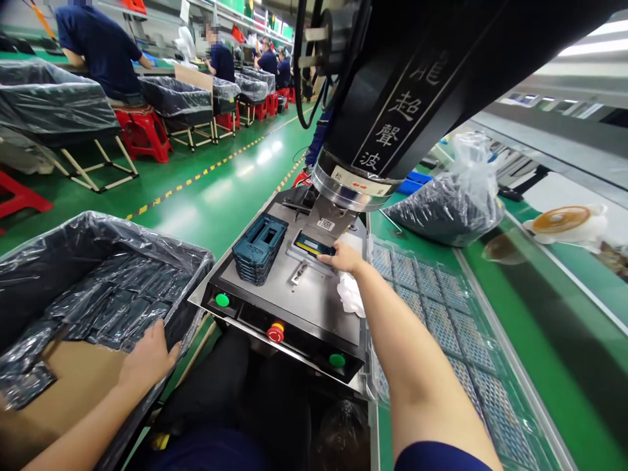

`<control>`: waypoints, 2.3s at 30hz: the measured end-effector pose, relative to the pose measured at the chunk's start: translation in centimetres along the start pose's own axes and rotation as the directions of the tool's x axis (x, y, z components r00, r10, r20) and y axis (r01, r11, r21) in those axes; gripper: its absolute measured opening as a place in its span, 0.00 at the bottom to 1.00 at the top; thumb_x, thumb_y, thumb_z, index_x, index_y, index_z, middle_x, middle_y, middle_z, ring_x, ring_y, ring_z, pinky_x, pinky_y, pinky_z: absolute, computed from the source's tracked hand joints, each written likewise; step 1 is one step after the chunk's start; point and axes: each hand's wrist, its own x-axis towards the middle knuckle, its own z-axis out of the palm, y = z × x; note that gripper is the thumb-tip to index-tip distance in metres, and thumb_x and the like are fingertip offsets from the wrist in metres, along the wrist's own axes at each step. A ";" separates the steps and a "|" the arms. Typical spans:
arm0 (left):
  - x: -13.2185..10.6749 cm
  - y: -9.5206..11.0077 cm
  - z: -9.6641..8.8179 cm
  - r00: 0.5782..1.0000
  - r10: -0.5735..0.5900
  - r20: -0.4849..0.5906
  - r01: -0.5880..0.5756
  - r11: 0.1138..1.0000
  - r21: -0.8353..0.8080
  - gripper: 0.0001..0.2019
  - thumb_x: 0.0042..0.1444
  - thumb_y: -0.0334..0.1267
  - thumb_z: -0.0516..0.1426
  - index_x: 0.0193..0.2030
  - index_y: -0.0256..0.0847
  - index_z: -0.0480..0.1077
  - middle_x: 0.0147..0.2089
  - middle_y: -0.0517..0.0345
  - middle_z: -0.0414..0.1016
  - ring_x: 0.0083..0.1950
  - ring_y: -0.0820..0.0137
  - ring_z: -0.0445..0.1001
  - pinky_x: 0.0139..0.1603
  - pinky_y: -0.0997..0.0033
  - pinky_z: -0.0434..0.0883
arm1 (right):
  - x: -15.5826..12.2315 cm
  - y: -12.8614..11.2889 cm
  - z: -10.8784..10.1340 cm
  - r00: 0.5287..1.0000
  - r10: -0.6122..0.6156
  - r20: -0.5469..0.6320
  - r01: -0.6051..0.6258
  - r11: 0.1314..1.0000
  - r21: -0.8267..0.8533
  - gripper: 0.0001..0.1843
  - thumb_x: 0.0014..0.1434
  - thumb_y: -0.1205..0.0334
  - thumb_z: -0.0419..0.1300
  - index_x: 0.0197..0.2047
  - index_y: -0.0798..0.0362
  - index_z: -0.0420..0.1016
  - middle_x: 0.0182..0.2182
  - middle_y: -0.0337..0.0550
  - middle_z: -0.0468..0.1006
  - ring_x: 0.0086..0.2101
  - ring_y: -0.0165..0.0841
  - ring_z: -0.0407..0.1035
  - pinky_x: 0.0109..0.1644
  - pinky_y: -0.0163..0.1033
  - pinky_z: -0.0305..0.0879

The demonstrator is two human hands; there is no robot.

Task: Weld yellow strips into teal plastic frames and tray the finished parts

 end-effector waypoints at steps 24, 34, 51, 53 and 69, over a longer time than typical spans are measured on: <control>0.0 0.5 2.1 0.879 0.210 -0.428 -0.259 0.964 -0.059 0.31 0.59 0.46 0.48 0.65 0.25 0.56 0.66 0.30 0.55 0.69 0.47 0.55 0.66 0.50 0.61 | -15.3 -5.1 8.6 0.795 -0.304 -0.525 0.286 0.951 -0.118 0.14 0.65 0.55 0.55 0.47 0.53 0.75 0.41 0.50 0.78 0.43 0.40 0.71 0.50 0.45 0.68; -2.8 10.5 -0.3 0.668 0.533 -0.519 -0.664 0.741 -0.094 0.31 0.60 0.41 0.54 0.68 0.32 0.55 0.72 0.35 0.47 0.72 0.47 0.51 0.68 0.46 0.60 | -25.8 -2.9 12.6 0.779 -0.181 -0.600 0.150 0.983 -0.103 0.11 0.67 0.62 0.55 0.32 0.52 0.72 0.26 0.40 0.73 0.29 0.31 0.67 0.36 0.36 0.61; 0.1 7.1 -1.4 0.782 0.327 -0.531 -0.442 0.891 -0.102 0.30 0.59 0.46 0.52 0.63 0.28 0.58 0.64 0.33 0.58 0.69 0.51 0.56 0.68 0.53 0.59 | -26.4 -2.2 14.0 0.757 -0.180 -0.628 0.235 0.972 0.004 0.12 0.67 0.62 0.53 0.32 0.51 0.72 0.25 0.40 0.72 0.27 0.31 0.68 0.35 0.37 0.64; 1.1 5.2 -1.7 0.854 0.228 -0.469 -0.282 0.958 -0.048 0.33 0.58 0.47 0.52 0.64 0.25 0.56 0.65 0.30 0.56 0.70 0.49 0.55 0.67 0.52 0.59 | -26.4 -2.3 14.1 0.774 -0.192 -0.603 0.245 0.969 0.007 0.13 0.67 0.62 0.52 0.32 0.51 0.72 0.24 0.40 0.72 0.27 0.31 0.68 0.34 0.37 0.65; 2.0 1.3 -1.2 0.986 -0.161 0.038 0.160 0.987 0.013 0.25 0.60 0.52 0.47 0.55 0.35 0.63 0.53 0.34 0.73 0.51 0.44 0.76 0.48 0.49 0.71 | -26.3 -3.4 12.6 0.793 -0.185 -0.581 0.278 0.958 0.074 0.13 0.67 0.60 0.54 0.32 0.51 0.74 0.24 0.39 0.74 0.25 0.30 0.68 0.33 0.36 0.64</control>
